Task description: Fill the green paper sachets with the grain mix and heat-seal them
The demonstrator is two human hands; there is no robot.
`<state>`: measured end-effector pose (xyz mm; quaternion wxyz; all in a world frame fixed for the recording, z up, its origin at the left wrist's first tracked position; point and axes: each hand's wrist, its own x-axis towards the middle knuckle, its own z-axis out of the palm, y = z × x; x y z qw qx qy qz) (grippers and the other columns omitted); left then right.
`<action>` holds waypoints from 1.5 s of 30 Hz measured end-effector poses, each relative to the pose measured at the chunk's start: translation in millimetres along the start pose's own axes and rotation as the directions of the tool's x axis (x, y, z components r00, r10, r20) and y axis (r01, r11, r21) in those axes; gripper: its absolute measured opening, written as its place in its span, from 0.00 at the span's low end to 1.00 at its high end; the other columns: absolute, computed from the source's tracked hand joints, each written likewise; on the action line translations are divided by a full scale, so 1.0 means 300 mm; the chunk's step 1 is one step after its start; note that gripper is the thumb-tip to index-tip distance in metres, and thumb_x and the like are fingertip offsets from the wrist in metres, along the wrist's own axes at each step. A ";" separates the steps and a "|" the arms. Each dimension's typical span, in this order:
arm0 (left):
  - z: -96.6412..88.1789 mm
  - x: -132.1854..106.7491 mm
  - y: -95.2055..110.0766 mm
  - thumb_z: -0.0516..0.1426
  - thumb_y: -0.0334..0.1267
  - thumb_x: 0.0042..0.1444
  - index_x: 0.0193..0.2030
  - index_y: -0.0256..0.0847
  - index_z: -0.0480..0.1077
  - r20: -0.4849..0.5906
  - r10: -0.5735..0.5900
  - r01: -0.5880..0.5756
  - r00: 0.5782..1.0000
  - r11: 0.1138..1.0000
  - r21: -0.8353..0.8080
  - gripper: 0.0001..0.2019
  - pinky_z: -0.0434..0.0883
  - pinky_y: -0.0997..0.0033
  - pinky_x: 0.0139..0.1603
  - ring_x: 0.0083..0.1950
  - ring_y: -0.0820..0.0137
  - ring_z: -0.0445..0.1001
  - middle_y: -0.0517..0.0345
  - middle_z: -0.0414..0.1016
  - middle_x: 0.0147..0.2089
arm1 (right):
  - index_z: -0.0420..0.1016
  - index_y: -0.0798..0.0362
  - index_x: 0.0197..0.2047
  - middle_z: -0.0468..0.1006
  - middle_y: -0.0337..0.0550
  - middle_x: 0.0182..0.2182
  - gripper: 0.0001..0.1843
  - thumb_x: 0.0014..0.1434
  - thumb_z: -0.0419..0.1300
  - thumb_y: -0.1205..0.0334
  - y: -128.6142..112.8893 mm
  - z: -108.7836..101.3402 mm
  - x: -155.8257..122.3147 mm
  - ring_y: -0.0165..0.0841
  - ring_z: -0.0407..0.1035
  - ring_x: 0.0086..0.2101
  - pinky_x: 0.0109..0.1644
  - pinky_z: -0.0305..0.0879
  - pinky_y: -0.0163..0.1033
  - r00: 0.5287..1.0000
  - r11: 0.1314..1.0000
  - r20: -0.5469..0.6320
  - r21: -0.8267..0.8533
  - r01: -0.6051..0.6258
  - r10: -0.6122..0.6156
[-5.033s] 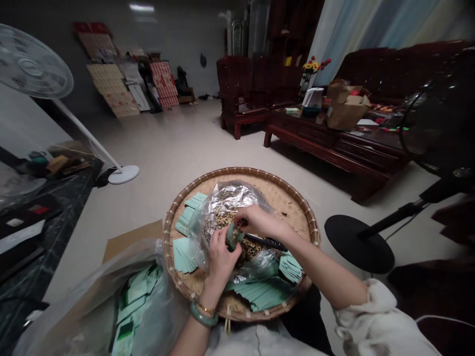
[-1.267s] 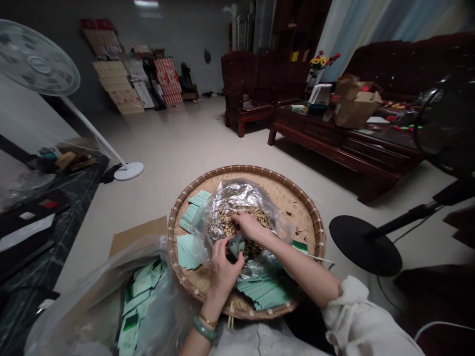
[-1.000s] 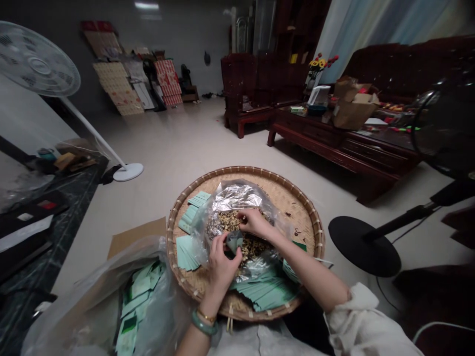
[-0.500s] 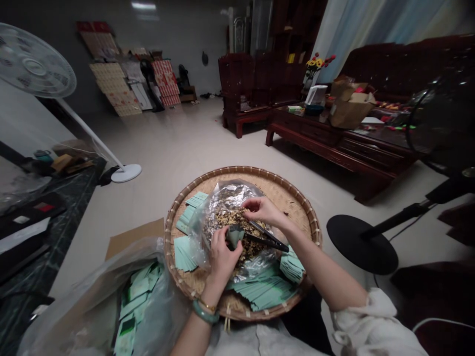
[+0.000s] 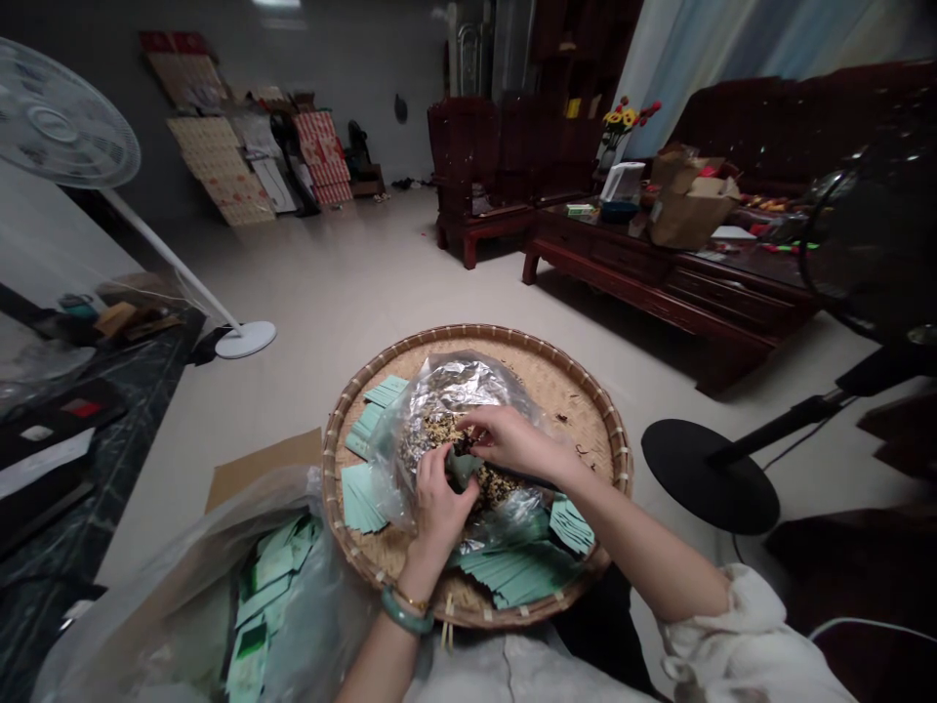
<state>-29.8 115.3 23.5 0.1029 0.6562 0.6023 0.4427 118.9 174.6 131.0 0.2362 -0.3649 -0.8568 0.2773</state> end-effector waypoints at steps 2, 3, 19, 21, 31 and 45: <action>0.000 -0.001 0.001 0.60 0.30 0.46 0.52 0.40 0.62 -0.002 0.008 -0.008 1.000 1.000 -0.005 0.25 0.72 0.55 0.46 0.48 0.59 0.69 0.50 0.67 0.45 | 0.75 0.54 0.43 0.78 0.44 0.39 0.18 0.50 0.59 0.77 0.001 0.004 -0.003 0.31 0.72 0.36 0.40 0.68 0.36 1.000 0.996 0.004 0.094 -0.004 0.003; 0.000 -0.002 0.001 0.60 0.31 0.46 0.52 0.40 0.62 -0.002 0.007 -0.007 1.000 1.000 -0.007 0.25 0.72 0.55 0.46 0.48 0.59 0.69 0.50 0.67 0.45 | 0.74 0.54 0.44 0.78 0.44 0.40 0.17 0.51 0.58 0.77 0.004 0.005 -0.004 0.31 0.72 0.37 0.42 0.68 0.36 1.000 0.989 0.000 0.148 -0.009 0.009; -0.022 -0.037 0.012 0.58 0.29 0.46 0.52 0.41 0.62 -0.007 0.074 -0.074 0.997 0.997 -0.023 0.24 0.71 0.55 0.48 0.48 0.60 0.69 0.50 0.67 0.46 | 0.79 0.54 0.35 0.81 0.42 0.32 0.08 0.54 0.59 0.69 0.055 0.070 -0.038 0.32 0.74 0.32 0.38 0.69 0.36 0.991 0.945 -0.004 0.301 -0.126 0.134; -0.023 -0.044 0.010 0.58 0.29 0.46 0.53 0.41 0.62 -0.012 0.079 -0.079 0.997 0.997 -0.012 0.25 0.70 0.55 0.49 0.49 0.60 0.69 0.50 0.67 0.46 | 0.79 0.55 0.33 0.80 0.42 0.30 0.07 0.53 0.59 0.69 0.052 0.069 -0.035 0.32 0.73 0.31 0.37 0.68 0.35 0.982 0.933 -0.054 0.326 -0.152 0.179; -0.036 -0.074 0.003 0.58 0.28 0.45 0.53 0.40 0.62 -0.034 0.123 -0.124 0.992 0.992 -0.021 0.25 0.70 0.54 0.50 0.49 0.61 0.69 0.50 0.67 0.45 | 0.78 0.54 0.37 0.80 0.44 0.34 0.10 0.55 0.56 0.70 0.091 0.070 -0.053 0.33 0.73 0.35 0.39 0.65 0.35 0.981 0.973 -0.049 0.150 -0.178 0.187; -0.038 -0.086 -0.021 0.59 0.28 0.46 0.55 0.41 0.60 -0.054 0.083 -0.084 0.995 0.996 -0.021 0.27 0.69 0.52 0.52 0.50 0.60 0.68 0.49 0.66 0.48 | 0.79 0.58 0.35 0.79 0.52 0.35 0.11 0.52 0.55 0.74 0.197 0.206 0.161 0.37 0.71 0.37 0.41 0.60 0.34 0.969 0.940 0.163 -0.316 -0.125 0.183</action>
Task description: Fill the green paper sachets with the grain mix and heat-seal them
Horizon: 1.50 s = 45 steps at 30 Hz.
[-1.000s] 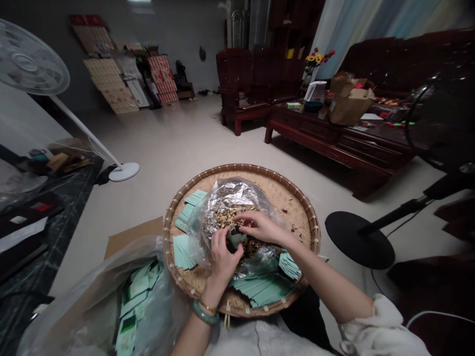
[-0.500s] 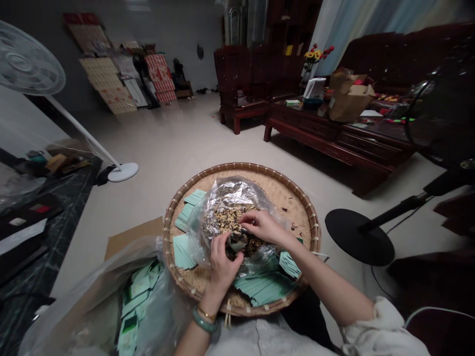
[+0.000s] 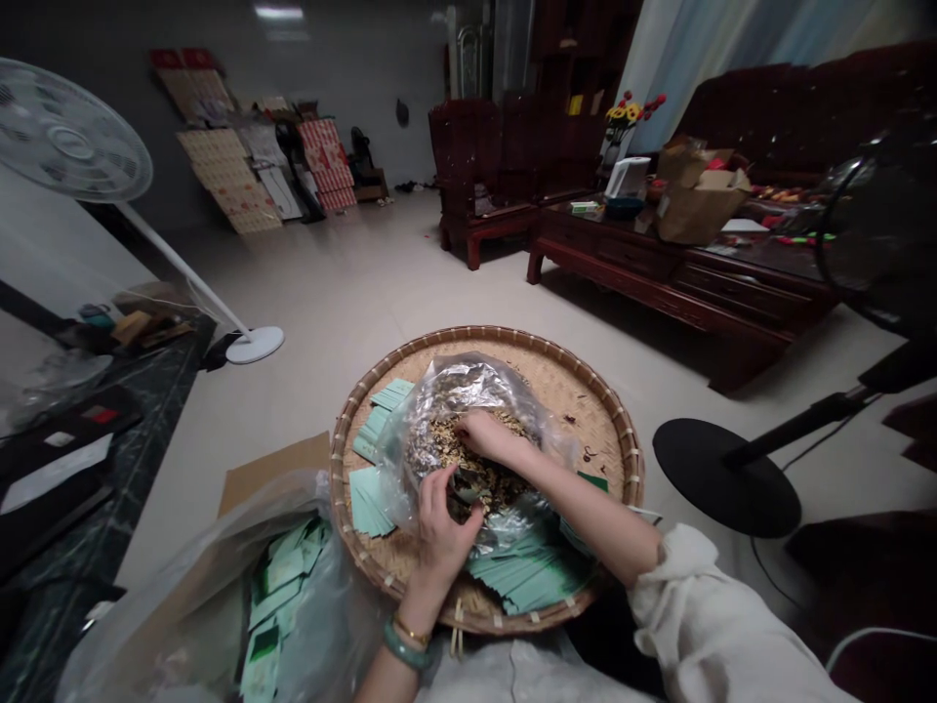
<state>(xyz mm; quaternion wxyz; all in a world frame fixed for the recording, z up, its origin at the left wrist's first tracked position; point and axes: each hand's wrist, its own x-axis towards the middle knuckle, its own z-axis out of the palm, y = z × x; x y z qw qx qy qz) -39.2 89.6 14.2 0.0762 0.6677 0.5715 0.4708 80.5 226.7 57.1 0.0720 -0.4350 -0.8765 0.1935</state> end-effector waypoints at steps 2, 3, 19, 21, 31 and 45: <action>0.003 0.000 -0.002 0.59 0.28 0.46 0.55 0.40 0.60 -0.002 0.007 -0.007 1.000 1.000 0.002 0.27 0.69 0.52 0.53 0.51 0.60 0.68 0.48 0.66 0.48 | 0.78 0.59 0.35 0.78 0.54 0.36 0.09 0.51 0.58 0.71 -0.004 -0.003 0.009 0.38 0.71 0.38 0.41 0.61 0.34 1.000 1.000 0.018 -0.020 0.002 -0.002; 0.005 0.001 -0.002 0.59 0.28 0.46 0.55 0.40 0.60 0.000 0.009 -0.009 1.000 1.000 -0.002 0.27 0.69 0.53 0.53 0.51 0.60 0.68 0.48 0.66 0.48 | 0.78 0.59 0.36 0.78 0.54 0.37 0.09 0.50 0.60 0.70 -0.004 -0.004 0.011 0.38 0.71 0.38 0.41 0.61 0.34 1.000 1.000 0.027 -0.027 0.002 -0.001; -0.004 0.022 0.017 0.58 0.28 0.47 0.55 0.41 0.60 0.004 -0.014 0.014 1.000 1.000 -0.008 0.26 0.70 0.53 0.52 0.50 0.60 0.69 0.49 0.66 0.47 | 0.80 0.57 0.35 0.81 0.43 0.31 0.12 0.45 0.61 0.73 0.055 0.023 0.008 0.33 0.73 0.33 0.37 0.63 0.31 0.997 0.970 -0.042 0.240 -0.050 0.062; -0.004 0.025 0.019 0.58 0.29 0.47 0.55 0.41 0.60 0.013 -0.021 0.022 1.000 1.000 -0.008 0.27 0.70 0.54 0.52 0.51 0.60 0.68 0.49 0.66 0.48 | 0.80 0.57 0.34 0.81 0.41 0.29 0.10 0.46 0.62 0.71 0.080 0.012 -0.012 0.31 0.72 0.31 0.35 0.64 0.30 0.995 0.948 -0.063 0.314 -0.059 0.083; 0.012 0.048 0.026 0.58 0.29 0.47 0.56 0.41 0.59 0.039 -0.046 0.045 0.998 0.999 0.007 0.27 0.70 0.55 0.51 0.51 0.60 0.68 0.49 0.65 0.49 | 0.78 0.60 0.37 0.79 0.43 0.25 0.10 0.50 0.60 0.66 0.053 -0.129 -0.163 0.29 0.71 0.25 0.29 0.67 0.32 0.984 0.790 -0.108 0.612 -0.046 0.140; 0.013 0.051 0.035 0.58 0.28 0.46 0.57 0.40 0.59 0.037 -0.045 0.045 0.998 0.999 0.002 0.28 0.70 0.56 0.50 0.51 0.60 0.67 0.48 0.65 0.49 | 0.79 0.54 0.41 0.80 0.45 0.37 0.11 0.53 0.60 0.69 -0.038 -0.184 -0.244 0.34 0.74 0.37 0.42 0.70 0.39 0.967 0.820 -0.233 0.569 0.053 0.100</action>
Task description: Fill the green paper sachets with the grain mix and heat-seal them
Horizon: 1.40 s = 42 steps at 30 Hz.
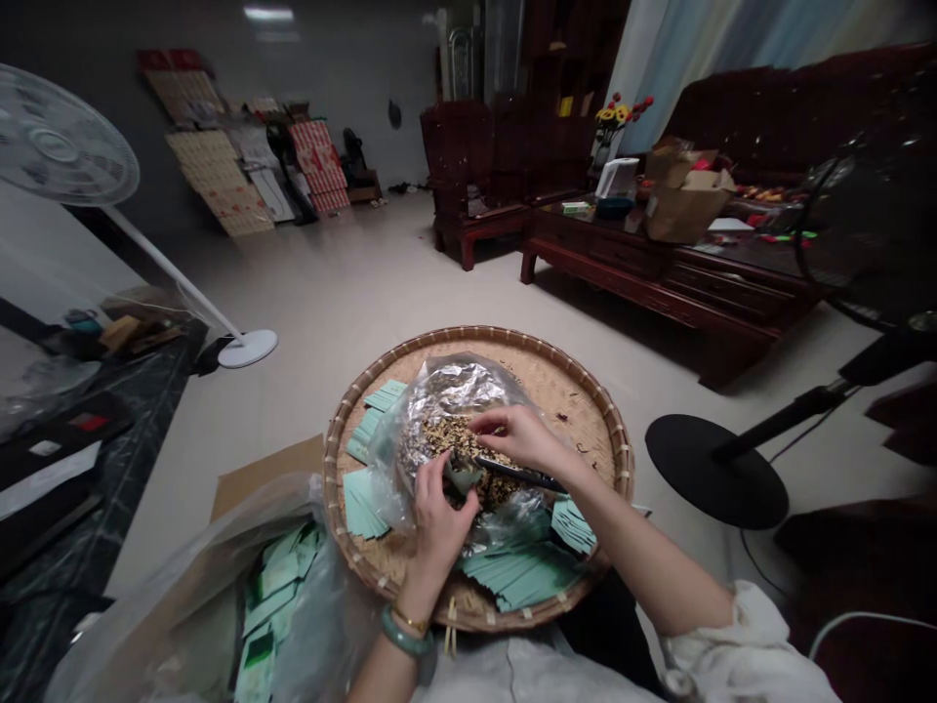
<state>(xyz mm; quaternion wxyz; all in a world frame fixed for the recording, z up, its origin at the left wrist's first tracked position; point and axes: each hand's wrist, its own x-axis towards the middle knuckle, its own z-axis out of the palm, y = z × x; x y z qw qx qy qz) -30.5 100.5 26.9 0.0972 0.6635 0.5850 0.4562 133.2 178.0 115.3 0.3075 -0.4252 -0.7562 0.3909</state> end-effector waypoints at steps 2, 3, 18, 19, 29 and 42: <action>-0.004 -0.009 -0.003 0.59 0.29 0.46 0.56 0.40 0.60 -0.030 0.012 -0.012 0.999 1.000 -0.005 0.28 0.69 0.55 0.52 0.51 0.60 0.67 0.48 0.65 0.49 | 0.77 0.52 0.44 0.78 0.47 0.41 0.13 0.55 0.60 0.66 0.010 -0.007 -0.011 0.35 0.73 0.38 0.41 0.70 0.40 0.999 1.000 -0.042 -0.027 0.007 -0.008; -0.005 -0.015 -0.005 0.59 0.29 0.46 0.56 0.40 0.60 -0.046 0.017 -0.017 0.999 1.000 -0.007 0.28 0.69 0.54 0.52 0.51 0.60 0.68 0.48 0.66 0.49 | 0.76 0.51 0.47 0.76 0.48 0.44 0.14 0.55 0.60 0.64 0.010 -0.007 -0.023 0.35 0.72 0.39 0.41 0.70 0.40 0.999 0.999 -0.040 -0.040 0.025 -0.027; -0.051 0.020 -0.038 0.63 0.41 0.43 0.50 0.36 0.70 0.276 -0.314 0.387 0.908 0.881 -0.272 0.25 0.67 0.56 0.52 0.49 0.59 0.72 0.47 0.75 0.47 | 0.75 0.56 0.32 0.76 0.40 0.26 0.05 0.52 0.60 0.64 0.068 0.085 -0.089 0.30 0.70 0.27 0.32 0.66 0.35 0.979 0.924 -0.001 0.329 -0.195 0.206; -0.062 0.028 -0.040 0.63 0.41 0.43 0.46 0.36 0.72 0.368 -0.336 0.455 0.867 0.834 -0.312 0.22 0.68 0.58 0.50 0.46 0.59 0.73 0.48 0.77 0.44 | 0.75 0.56 0.33 0.76 0.39 0.27 0.07 0.51 0.61 0.62 0.072 0.078 -0.088 0.30 0.69 0.27 0.32 0.67 0.35 0.974 0.892 0.027 0.397 -0.215 0.223; -0.080 0.029 -0.021 0.66 0.36 0.37 0.36 0.35 0.76 0.595 -0.340 0.655 0.729 0.600 -0.460 0.16 0.69 0.69 0.40 0.35 0.65 0.75 0.53 0.80 0.35 | 0.73 0.55 0.35 0.74 0.39 0.28 0.13 0.50 0.62 0.55 0.072 0.066 -0.105 0.28 0.67 0.27 0.31 0.67 0.34 0.977 0.842 0.026 0.504 -0.195 0.211; -0.073 0.012 -0.026 0.61 0.33 0.42 0.35 0.37 0.77 0.558 -0.246 0.456 0.792 0.846 -0.275 0.11 0.68 0.69 0.42 0.38 0.63 0.74 0.56 0.80 0.35 | 0.81 0.56 0.32 0.75 0.34 0.20 0.10 0.49 0.62 0.60 0.016 -0.040 -0.106 0.26 0.64 0.21 0.25 0.56 0.29 0.921 0.994 0.382 -0.103 -0.045 0.082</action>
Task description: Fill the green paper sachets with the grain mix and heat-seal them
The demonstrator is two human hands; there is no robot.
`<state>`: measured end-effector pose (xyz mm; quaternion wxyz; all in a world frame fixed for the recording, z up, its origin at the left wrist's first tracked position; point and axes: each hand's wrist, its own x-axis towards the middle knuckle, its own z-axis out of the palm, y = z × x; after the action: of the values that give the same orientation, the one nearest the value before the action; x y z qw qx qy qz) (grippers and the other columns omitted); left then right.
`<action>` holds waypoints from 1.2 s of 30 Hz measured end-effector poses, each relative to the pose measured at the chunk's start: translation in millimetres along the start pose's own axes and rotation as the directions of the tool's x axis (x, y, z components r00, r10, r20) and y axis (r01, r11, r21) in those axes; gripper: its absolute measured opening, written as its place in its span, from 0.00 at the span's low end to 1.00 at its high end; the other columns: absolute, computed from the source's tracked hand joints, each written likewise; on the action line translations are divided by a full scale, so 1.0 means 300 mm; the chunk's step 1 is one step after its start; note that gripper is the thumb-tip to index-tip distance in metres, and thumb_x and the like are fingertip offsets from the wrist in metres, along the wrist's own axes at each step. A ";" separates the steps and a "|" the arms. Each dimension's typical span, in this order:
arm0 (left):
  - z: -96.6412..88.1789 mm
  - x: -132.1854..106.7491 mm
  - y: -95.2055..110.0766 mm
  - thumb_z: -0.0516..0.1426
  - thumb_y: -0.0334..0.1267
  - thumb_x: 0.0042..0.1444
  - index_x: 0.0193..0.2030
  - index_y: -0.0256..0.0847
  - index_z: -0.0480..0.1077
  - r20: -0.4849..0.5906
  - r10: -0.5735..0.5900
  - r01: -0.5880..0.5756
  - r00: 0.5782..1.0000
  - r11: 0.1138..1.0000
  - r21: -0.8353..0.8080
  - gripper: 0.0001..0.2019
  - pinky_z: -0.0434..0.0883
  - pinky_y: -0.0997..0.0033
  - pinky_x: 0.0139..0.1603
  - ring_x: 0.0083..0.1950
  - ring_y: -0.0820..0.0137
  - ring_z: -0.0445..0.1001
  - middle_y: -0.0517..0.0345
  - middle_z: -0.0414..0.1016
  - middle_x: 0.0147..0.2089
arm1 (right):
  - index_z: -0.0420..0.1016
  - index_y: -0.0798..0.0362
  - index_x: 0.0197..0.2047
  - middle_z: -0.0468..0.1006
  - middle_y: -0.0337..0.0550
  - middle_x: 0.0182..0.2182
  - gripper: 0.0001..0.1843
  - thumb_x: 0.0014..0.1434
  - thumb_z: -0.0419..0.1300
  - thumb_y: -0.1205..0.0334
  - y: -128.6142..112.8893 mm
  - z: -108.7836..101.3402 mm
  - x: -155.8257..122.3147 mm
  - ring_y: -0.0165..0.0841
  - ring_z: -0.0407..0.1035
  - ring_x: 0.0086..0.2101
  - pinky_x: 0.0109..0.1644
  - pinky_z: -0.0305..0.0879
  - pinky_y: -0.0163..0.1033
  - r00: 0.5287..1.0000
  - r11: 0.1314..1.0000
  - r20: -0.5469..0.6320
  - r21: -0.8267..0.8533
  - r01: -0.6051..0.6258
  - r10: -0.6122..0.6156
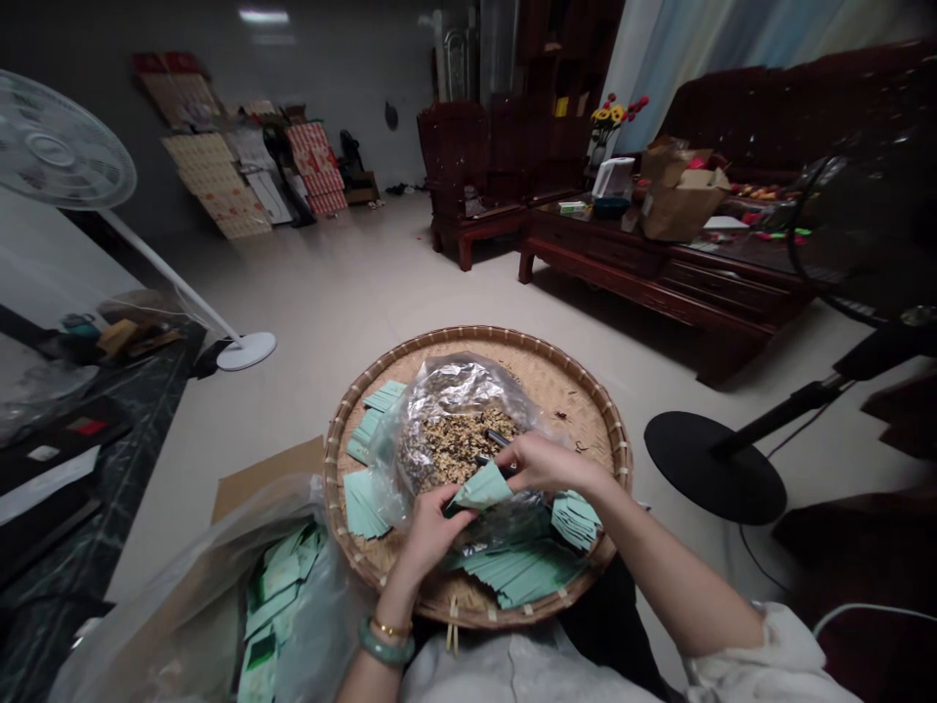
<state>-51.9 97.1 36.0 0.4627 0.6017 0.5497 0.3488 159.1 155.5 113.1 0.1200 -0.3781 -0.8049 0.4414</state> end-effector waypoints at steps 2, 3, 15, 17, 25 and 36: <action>0.006 -0.002 -0.003 0.61 0.32 0.42 0.35 0.37 0.77 0.007 0.010 -0.010 1.000 1.000 0.006 0.11 0.68 0.69 0.42 0.38 0.63 0.74 0.56 0.80 0.35 | 0.81 0.56 0.30 0.77 0.35 0.21 0.07 0.46 0.63 0.63 0.009 0.016 0.014 0.27 0.65 0.21 0.25 0.55 0.29 0.999 1.000 -0.031 -0.015 0.013 -0.013; 0.008 -0.002 -0.005 0.61 0.32 0.42 0.36 0.37 0.77 0.009 0.012 -0.012 1.000 1.000 0.002 0.12 0.68 0.68 0.43 0.39 0.63 0.74 0.56 0.80 0.35 | 0.81 0.56 0.29 0.78 0.36 0.22 0.06 0.46 0.62 0.66 0.013 0.024 0.022 0.27 0.66 0.22 0.25 0.56 0.29 0.998 1.000 -0.052 -0.020 0.022 -0.023; 0.012 -0.005 -0.013 0.64 0.35 0.40 0.35 0.35 0.76 -0.046 -0.045 0.037 0.998 0.986 -0.161 0.12 0.69 0.68 0.41 0.37 0.64 0.74 0.54 0.79 0.34 | 0.74 0.56 0.28 0.75 0.38 0.21 0.03 0.50 0.59 0.66 0.024 -0.009 0.028 0.27 0.66 0.22 0.25 0.60 0.30 0.977 0.983 -0.211 0.185 0.011 0.029; 0.016 -0.003 -0.016 0.64 0.35 0.40 0.35 0.35 0.76 -0.049 -0.041 0.032 0.998 0.984 -0.178 0.12 0.69 0.68 0.41 0.36 0.64 0.74 0.53 0.79 0.34 | 0.73 0.56 0.27 0.75 0.38 0.21 0.03 0.49 0.60 0.65 0.020 -0.012 0.030 0.27 0.67 0.23 0.27 0.61 0.31 0.965 0.974 -0.261 0.226 0.025 0.036; 0.018 0.005 -0.019 0.65 0.36 0.40 0.37 0.34 0.76 -0.063 -0.047 0.031 0.997 0.972 -0.233 0.15 0.70 0.67 0.42 0.38 0.63 0.74 0.51 0.80 0.37 | 0.73 0.56 0.27 0.75 0.39 0.22 0.04 0.49 0.62 0.64 0.010 0.001 0.049 0.27 0.67 0.24 0.27 0.64 0.31 0.921 0.943 -0.383 0.326 0.062 0.072; 0.024 0.013 -0.031 0.64 0.37 0.41 0.39 0.34 0.76 -0.079 -0.035 0.015 0.996 0.972 -0.236 0.16 0.70 0.66 0.44 0.40 0.63 0.75 0.51 0.80 0.38 | 0.78 0.54 0.33 0.79 0.42 0.29 0.06 0.51 0.63 0.63 0.000 0.004 0.048 0.30 0.71 0.29 0.33 0.67 0.36 0.923 0.968 -0.384 0.226 0.106 -0.011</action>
<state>-47.9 99.3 24.5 0.5121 0.5208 0.5305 0.4302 148.6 165.1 110.3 0.3321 -0.4144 -0.7173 0.4511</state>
